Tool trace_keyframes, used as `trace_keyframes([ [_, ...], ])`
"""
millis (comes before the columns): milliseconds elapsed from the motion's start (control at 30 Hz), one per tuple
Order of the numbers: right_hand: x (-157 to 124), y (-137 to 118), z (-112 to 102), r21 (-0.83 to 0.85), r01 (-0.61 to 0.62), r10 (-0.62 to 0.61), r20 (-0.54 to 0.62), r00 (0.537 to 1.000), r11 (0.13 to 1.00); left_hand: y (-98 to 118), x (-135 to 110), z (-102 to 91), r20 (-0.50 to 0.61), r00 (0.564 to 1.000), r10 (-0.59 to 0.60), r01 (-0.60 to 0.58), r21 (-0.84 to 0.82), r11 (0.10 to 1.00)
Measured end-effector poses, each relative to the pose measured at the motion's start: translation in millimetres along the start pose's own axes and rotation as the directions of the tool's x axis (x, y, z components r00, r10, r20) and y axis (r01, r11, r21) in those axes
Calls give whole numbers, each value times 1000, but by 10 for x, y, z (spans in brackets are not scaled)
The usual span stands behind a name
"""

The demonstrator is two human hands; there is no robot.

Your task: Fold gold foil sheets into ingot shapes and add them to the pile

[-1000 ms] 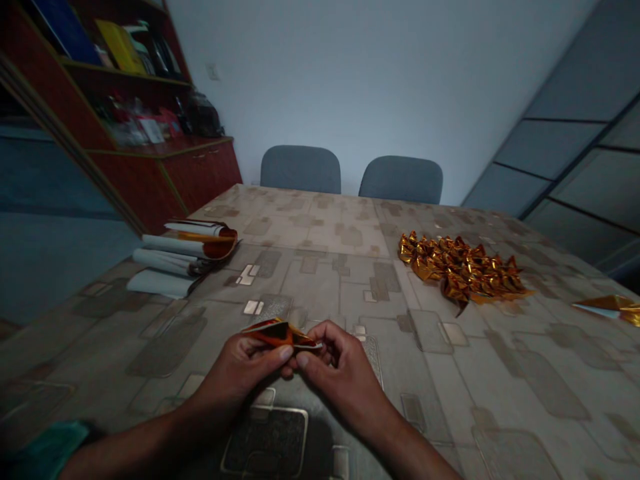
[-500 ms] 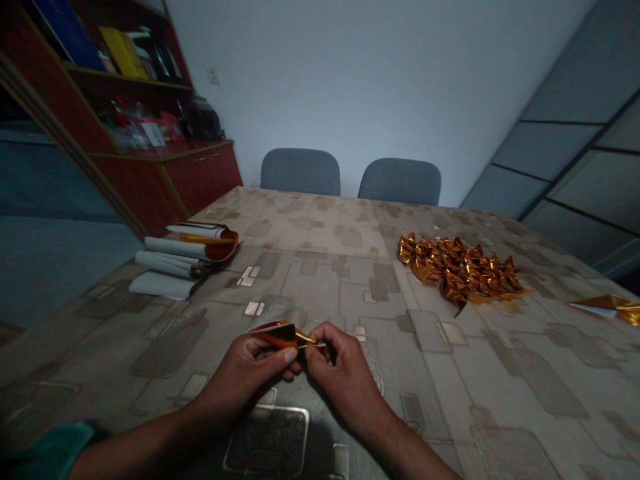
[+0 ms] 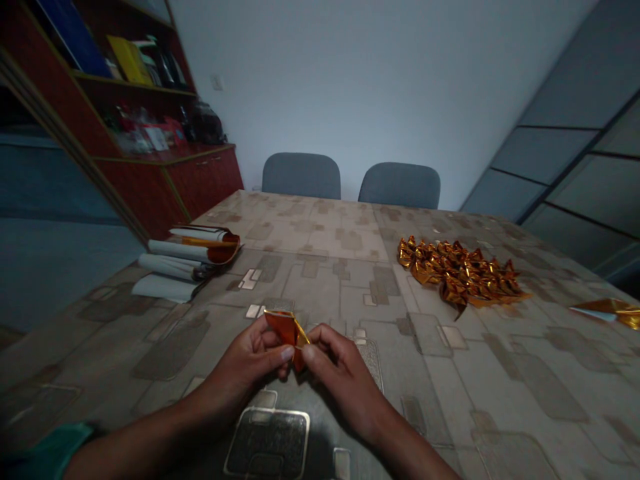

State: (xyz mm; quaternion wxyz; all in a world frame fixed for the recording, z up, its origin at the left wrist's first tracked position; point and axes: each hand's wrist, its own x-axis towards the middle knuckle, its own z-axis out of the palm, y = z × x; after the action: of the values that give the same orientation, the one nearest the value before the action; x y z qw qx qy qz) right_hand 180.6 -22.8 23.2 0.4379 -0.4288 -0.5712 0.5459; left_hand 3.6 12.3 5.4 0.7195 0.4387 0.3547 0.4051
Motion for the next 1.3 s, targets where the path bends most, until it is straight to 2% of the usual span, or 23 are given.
trace_keyframes([
  [33, -9, 7, -39, -11, 14, -14, -11, 1000, 1000, 17, -4, -6, 10, 1000, -23, 23, -24, 999],
  [100, -19, 20, -123, -83, 22, -31, -109, 994, 996, 59, -21, -6, 39, 995, -94, 97, -76, 992],
  [167, -23, 22, -193, -256, 75, -127, -192, 973, 964, 97, -42, 0, 114, 979, -167, 180, -113, 977],
  [200, -24, 18, -219, -348, 117, -194, -194, 962, 930, 111, -52, 3, 167, 966, -197, 218, -119, 969],
  [300, -29, -8, -250, -499, 253, -334, -79, 939, 829, 113, -69, 3, 276, 930, -242, 285, -130, 950],
  [433, -44, -37, -216, -501, 307, -324, 56, 945, 809, 62, -71, -8, 272, 934, -231, 276, -142, 950],
  [633, -53, -55, -187, -514, 346, -378, 44, 925, 785, 41, -82, 10, 258, 951, -173, 220, -165, 962],
  [833, -45, -88, -202, -536, 367, -373, 101, 922, 761, 13, -74, 0, 271, 943, -193, 228, -101, 969],
  [967, -14, -130, -197, -550, 407, -433, 89, 897, 729, -13, -58, -17, 244, 958, -152, 156, 3, 988],
  [1067, 2, -143, -200, -562, 404, -428, 96, 899, 722, 51, -78, 7, 162, 986, -36, 7, 177, 984],
  [1133, 5, -134, -197, -566, 373, -407, 73, 911, 735, 125, -106, 37, 117, 985, 126, -161, 367, 916],
  [1200, 4, -113, -181, -569, 336, -390, 29, 921, 751, 189, -133, 67, 129, 947, 293, -316, 520, 794],
  [1267, 2, -90, -153, -569, 308, -372, 4, 928, 762, 214, -152, 85, 126, 929, 347, -355, 563, 747],
  [1300, 1, -82, -138, -568, 298, -362, -1, 932, 767, 210, -158, 87, 110, 934, 340, -340, 563, 753],
])
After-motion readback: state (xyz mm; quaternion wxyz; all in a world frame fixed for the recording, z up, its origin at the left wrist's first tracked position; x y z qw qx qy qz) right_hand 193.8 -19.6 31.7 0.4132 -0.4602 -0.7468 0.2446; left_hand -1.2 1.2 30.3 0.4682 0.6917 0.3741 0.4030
